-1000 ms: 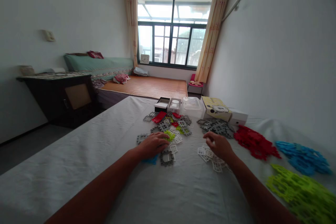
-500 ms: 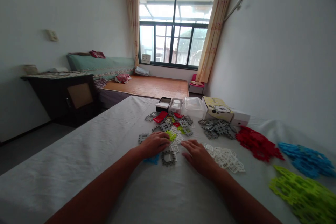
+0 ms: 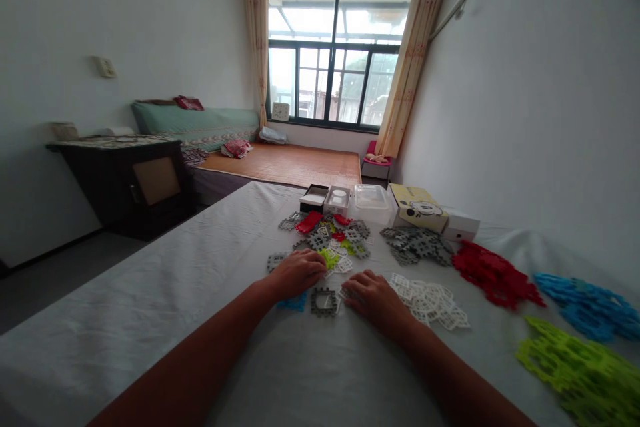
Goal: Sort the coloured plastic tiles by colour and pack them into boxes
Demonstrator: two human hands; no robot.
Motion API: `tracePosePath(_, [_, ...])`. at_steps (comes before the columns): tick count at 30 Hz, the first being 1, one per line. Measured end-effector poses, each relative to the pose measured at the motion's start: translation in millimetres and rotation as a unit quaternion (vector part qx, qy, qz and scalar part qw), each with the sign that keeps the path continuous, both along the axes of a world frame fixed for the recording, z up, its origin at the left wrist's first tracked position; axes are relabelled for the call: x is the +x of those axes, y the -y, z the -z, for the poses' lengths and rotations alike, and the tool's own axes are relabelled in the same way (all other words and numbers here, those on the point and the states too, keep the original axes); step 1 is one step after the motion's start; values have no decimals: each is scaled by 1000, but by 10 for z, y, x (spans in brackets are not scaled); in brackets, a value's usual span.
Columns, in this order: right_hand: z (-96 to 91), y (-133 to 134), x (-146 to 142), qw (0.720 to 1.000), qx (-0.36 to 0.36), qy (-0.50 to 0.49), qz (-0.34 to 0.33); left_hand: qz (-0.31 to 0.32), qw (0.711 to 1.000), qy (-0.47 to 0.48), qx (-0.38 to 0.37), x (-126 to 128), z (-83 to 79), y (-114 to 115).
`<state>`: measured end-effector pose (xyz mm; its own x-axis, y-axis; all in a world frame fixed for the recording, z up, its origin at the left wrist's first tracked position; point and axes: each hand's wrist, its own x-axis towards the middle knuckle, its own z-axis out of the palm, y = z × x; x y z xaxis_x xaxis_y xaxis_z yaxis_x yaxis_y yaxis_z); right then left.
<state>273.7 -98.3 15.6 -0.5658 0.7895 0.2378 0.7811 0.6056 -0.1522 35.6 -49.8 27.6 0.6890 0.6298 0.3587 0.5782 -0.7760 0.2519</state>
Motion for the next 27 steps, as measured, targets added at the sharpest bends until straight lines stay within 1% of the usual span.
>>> tracePosePath(3, [-21,14,-18,998,42,38,7,0,1000,-2,-4,2,-15,4])
tracePosePath(5, [-42,-1,34,997,63,30,39,1,1000,-6,-5,1,-19,3])
tracePosePath(9, [-98,-84,322,988,70,-32,137,3,1000,-16,-6,0,-19,-3])
tracePosePath(12, [-122,-148,564,979,54,-21,195,0,1000,-10,-6,-3,-16,-6])
tracePosePath(14, [-115,-172,638,976,52,-9,213,-1,1000,-10,-5,-6,-14,-6])
tracePosePath(16, [-87,-177,603,976,67,-18,209,-2,1000,-18,-3,-9,-12,-6])
tracePosePath(17, [-66,-174,545,978,73,-27,194,-2,1000,-22,-2,-10,-9,-5])
tracePosePath(19, [-13,-158,377,987,69,-39,141,-1,1000,-24,0,-9,-1,-6])
tracePosePath(21, [49,-140,189,995,47,-35,85,-3,1000,-21,3,-6,9,-8])
tracePosePath(23, [102,-127,44,998,24,-19,50,-5,1000,-18,7,-3,16,-12])
tracePosePath(25, [129,-118,-23,999,8,-4,38,-3,1000,-18,9,-3,20,-16])
tracePosePath(27, [118,-105,-16,999,3,-3,43,1,1000,-23,10,-8,22,-20])
